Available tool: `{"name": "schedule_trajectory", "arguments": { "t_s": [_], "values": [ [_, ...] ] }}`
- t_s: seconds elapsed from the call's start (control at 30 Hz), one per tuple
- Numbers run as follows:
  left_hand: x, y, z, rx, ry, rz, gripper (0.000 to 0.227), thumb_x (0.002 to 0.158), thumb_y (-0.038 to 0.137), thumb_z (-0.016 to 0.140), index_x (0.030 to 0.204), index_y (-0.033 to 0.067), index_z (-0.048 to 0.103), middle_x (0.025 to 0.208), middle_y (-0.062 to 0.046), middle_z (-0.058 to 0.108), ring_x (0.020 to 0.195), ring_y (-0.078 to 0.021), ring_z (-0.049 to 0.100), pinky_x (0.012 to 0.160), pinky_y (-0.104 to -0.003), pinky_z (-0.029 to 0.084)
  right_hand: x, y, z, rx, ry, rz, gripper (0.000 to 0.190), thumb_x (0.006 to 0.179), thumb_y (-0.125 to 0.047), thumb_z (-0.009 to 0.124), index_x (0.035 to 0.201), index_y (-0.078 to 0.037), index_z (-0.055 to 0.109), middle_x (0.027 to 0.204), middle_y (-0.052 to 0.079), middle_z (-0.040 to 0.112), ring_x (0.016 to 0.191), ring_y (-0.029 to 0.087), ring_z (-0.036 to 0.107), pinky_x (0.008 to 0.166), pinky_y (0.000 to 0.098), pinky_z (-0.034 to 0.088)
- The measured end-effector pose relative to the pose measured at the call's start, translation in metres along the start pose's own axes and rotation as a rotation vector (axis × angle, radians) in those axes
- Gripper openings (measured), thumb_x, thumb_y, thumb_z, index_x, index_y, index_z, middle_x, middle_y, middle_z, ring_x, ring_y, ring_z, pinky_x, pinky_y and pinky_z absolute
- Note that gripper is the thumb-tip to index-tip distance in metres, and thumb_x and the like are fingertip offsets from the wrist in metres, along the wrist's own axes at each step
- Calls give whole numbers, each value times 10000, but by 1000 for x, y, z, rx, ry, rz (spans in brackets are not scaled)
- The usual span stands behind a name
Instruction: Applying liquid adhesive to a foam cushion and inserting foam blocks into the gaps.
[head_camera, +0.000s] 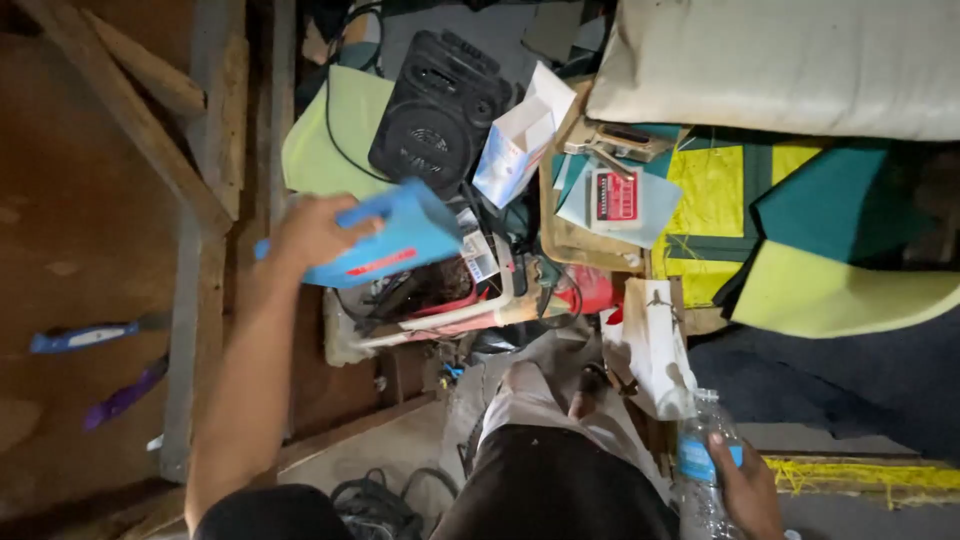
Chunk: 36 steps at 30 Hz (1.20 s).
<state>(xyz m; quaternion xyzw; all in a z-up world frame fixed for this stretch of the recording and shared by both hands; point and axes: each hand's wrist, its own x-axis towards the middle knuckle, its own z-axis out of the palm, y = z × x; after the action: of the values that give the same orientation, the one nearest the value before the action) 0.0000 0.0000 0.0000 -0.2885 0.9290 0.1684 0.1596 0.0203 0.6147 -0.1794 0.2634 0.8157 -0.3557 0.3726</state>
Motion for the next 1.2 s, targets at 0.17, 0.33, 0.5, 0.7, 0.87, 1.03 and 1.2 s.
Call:
{"name": "schedule_trajectory", "arguments": {
  "t_s": [0.17,0.33,0.5,0.7,0.87,1.03,1.2],
  "values": [
    [66,-41,79,139,-143,158,762,767,771,652,1199,151,750,1265,-77,737,1187,-319,679,922,-437,506,18,17,2,-14,89,-134,698,948,-575,518,1451,-116,674,1466,180,658,1408,361,556,1166,471,370],
    [99,-67,78,117,-229,-3,986,825,820,528,1555,156,522,1605,-98,496,1442,-384,485,1137,-539,414,53,45,30,388,90,-232,466,1068,-402,565,1259,-31,772,1227,91,725,1191,213,611,1048,406,447],
    [117,-84,122,270,614,271,595,877,592,758,1286,163,716,1267,-186,650,1163,-458,563,898,-626,438,102,31,77,717,-103,-415,480,1015,-347,603,1365,-27,683,1321,83,695,1141,156,609,1026,347,478],
    [17,37,204,701,1227,490,234,911,60,563,1075,-27,706,734,-144,486,536,-255,433,497,-418,376,-59,-137,90,484,-85,-663,676,1064,-512,484,1498,2,552,1578,283,476,1541,407,330,1287,536,177],
    [-73,104,297,-791,-79,721,437,947,120,658,1359,2,569,1321,-226,569,1247,-424,599,1077,-452,496,-90,-178,117,529,-106,-347,876,1014,-631,480,1619,-13,344,1684,251,290,1569,409,248,1305,561,161],
    [-90,104,297,-519,-68,927,600,897,232,729,1465,117,572,1499,-118,568,1295,-348,629,1027,-460,566,-62,-141,128,727,-153,-106,825,935,-709,570,1508,-117,527,1530,188,509,1388,354,498,1195,547,364],
    [-113,101,265,-604,170,1196,335,1001,277,713,1241,45,681,1216,-142,673,1097,-334,722,915,-407,615,-64,-128,125,634,-218,-116,1041,928,-720,532,1708,-228,48,1739,257,79,1566,464,191,1200,694,268]
  ]
}}
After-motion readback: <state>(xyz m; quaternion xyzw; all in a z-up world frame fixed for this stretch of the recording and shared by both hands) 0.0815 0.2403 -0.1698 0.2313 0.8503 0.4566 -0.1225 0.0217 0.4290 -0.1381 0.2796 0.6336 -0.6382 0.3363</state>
